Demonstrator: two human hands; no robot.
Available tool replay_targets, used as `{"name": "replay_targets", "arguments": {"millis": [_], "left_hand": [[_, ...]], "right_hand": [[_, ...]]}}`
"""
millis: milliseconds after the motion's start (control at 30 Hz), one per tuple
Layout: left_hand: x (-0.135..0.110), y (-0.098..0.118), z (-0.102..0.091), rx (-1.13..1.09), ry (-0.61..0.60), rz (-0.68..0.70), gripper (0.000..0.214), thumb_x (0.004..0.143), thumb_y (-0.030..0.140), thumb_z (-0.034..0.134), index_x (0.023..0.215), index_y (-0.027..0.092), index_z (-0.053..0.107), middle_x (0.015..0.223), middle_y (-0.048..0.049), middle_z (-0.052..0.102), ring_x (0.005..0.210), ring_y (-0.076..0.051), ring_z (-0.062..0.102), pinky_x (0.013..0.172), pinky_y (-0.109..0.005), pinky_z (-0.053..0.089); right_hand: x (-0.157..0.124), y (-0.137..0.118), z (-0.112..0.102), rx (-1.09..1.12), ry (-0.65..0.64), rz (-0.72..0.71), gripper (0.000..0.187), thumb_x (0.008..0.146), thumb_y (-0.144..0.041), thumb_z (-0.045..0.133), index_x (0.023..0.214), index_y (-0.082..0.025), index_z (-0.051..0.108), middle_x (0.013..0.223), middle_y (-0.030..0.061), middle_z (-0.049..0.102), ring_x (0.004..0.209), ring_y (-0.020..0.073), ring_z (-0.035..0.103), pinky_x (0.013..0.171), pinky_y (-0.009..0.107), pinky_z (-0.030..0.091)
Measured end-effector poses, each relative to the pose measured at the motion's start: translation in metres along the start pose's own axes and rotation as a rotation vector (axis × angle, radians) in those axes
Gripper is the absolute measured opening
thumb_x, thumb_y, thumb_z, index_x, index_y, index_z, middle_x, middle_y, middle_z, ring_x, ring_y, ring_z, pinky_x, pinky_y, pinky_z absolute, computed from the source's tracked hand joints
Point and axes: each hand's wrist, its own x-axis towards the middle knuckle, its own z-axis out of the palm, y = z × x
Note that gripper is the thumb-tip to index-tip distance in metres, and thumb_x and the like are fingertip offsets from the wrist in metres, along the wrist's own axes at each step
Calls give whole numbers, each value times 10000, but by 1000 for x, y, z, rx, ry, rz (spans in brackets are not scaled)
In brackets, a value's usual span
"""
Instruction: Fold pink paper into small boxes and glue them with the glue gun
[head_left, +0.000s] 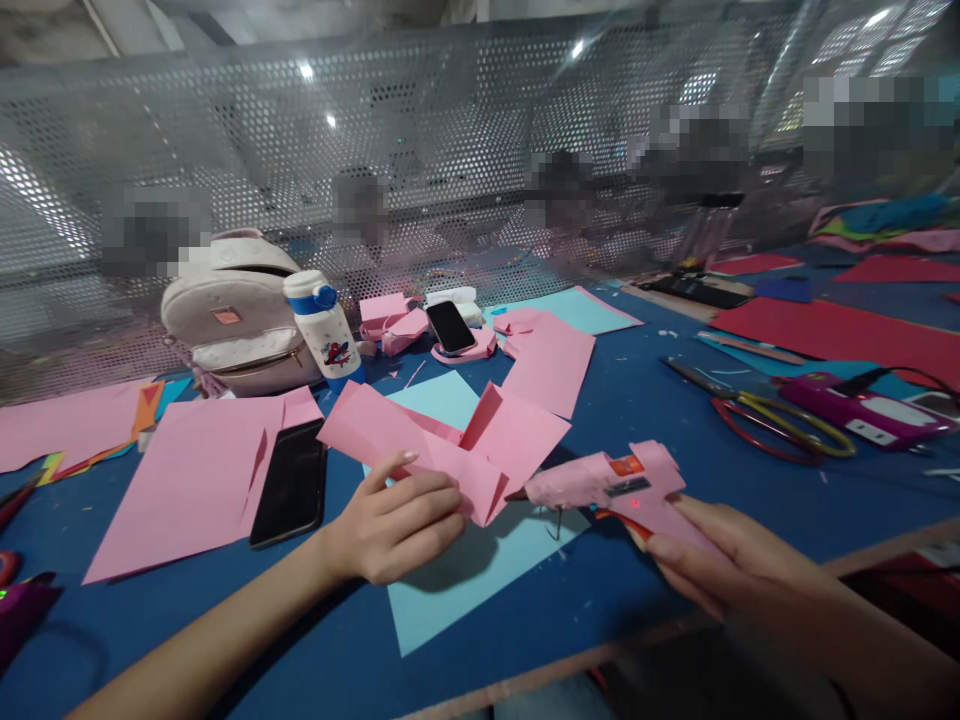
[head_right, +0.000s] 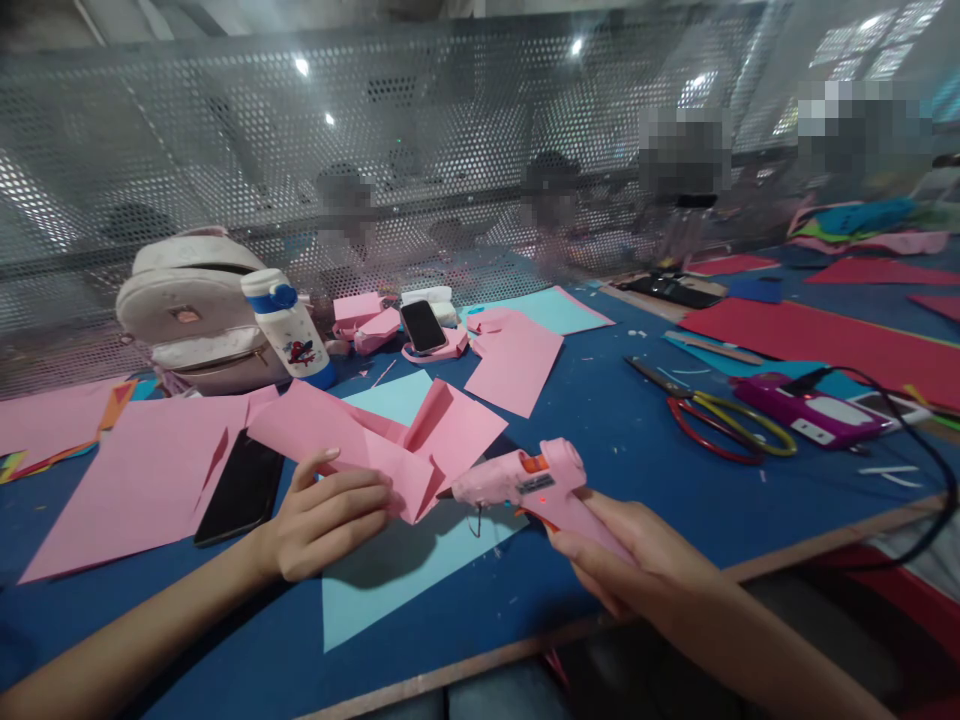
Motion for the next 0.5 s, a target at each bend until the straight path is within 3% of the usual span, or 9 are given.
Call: {"name": "replay_targets", "arguments": {"millis": [400, 500], "left_hand": [[-1, 0, 1, -5, 16, 0, 215, 970, 92, 467, 883, 139, 657, 878, -44, 781, 893, -131, 724, 1198, -360, 280], [0, 0, 0, 0, 14, 0, 241, 979, 92, 448, 875, 136, 661, 868, -45, 782, 871, -134, 729, 1200, -358, 275]], "right_hand": [[-1, 4, -12, -39, 54, 23, 619, 841, -755, 459, 552, -210, 410, 507, 5, 461, 528, 154, 418, 567, 291, 326], [1, 12, -15, -55, 9, -1, 578, 860, -722, 471, 585, -214, 462, 514, 12, 499, 527, 166, 450, 556, 291, 355]]}}
